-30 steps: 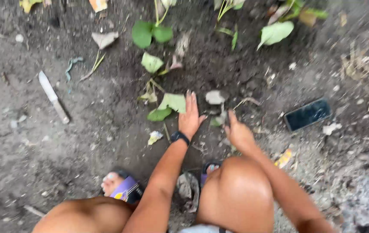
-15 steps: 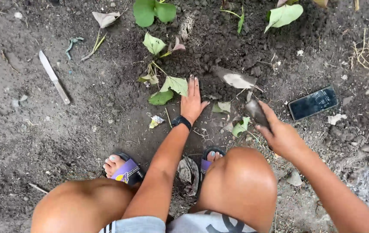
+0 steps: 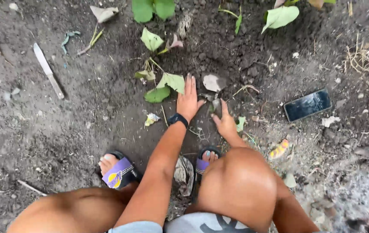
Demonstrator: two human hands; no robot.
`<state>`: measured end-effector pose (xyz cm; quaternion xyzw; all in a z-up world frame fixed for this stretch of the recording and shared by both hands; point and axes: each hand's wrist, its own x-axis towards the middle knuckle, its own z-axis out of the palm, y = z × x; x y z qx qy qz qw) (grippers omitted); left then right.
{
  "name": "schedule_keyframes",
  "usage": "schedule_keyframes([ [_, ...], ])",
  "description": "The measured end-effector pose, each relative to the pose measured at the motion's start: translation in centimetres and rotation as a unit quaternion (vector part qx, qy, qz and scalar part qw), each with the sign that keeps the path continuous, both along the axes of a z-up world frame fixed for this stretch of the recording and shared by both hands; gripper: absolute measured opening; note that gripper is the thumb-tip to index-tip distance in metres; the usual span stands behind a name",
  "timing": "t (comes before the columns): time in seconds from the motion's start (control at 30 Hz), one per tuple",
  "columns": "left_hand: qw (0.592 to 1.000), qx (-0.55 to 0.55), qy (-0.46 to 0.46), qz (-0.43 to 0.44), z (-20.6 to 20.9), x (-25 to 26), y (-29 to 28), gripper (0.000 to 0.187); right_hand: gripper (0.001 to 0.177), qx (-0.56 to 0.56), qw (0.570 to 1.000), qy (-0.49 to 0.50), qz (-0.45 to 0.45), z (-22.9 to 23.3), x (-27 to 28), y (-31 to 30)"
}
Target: The person uses a small hand hoe to dig holes in the soil and plants small seedlings one by one. They cover the roots with soil and pat it down to secure the plants.
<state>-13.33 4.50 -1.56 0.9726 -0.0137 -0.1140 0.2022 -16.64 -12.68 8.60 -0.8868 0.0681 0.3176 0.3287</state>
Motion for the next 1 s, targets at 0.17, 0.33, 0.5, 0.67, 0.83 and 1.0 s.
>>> schedule_keyframes([
  [0.17, 0.999, 0.029, 0.011, -0.015, -2.1, -0.3, 0.0, 0.111, 0.079, 0.226, 0.950, 0.053, -0.208, 3.8, -0.7, -1.5],
  [0.33, 0.999, 0.034, 0.017, -0.017, -1.4, -0.3, 0.0, 0.110, 0.080, 0.107, 0.993, 0.051, -0.001, 14.0, 3.8, -5.6],
  [0.5, 0.998, 0.020, 0.058, -0.010, 0.9, 0.0, 0.2, 0.106, 0.069, -0.368, 0.818, -0.058, 0.438, 22.4, 9.5, -5.2],
  [0.67, 0.999, 0.005, 0.037, -0.006, -0.2, -0.1, 0.0, 0.108, 0.069, -0.396, 0.740, -0.222, 0.497, 5.5, 11.5, -1.7],
  [0.83, 1.000, -0.006, 0.019, -0.006, -0.8, -0.2, 0.4, 0.110, 0.073, -0.361, 0.756, -0.383, 0.389, 1.9, 8.6, -5.1],
  [1.0, 1.000, 0.014, 0.019, -0.010, -1.7, -1.1, 0.1, 0.108, 0.067, -0.442, 0.749, -0.373, 0.324, 2.7, 4.6, -2.3],
])
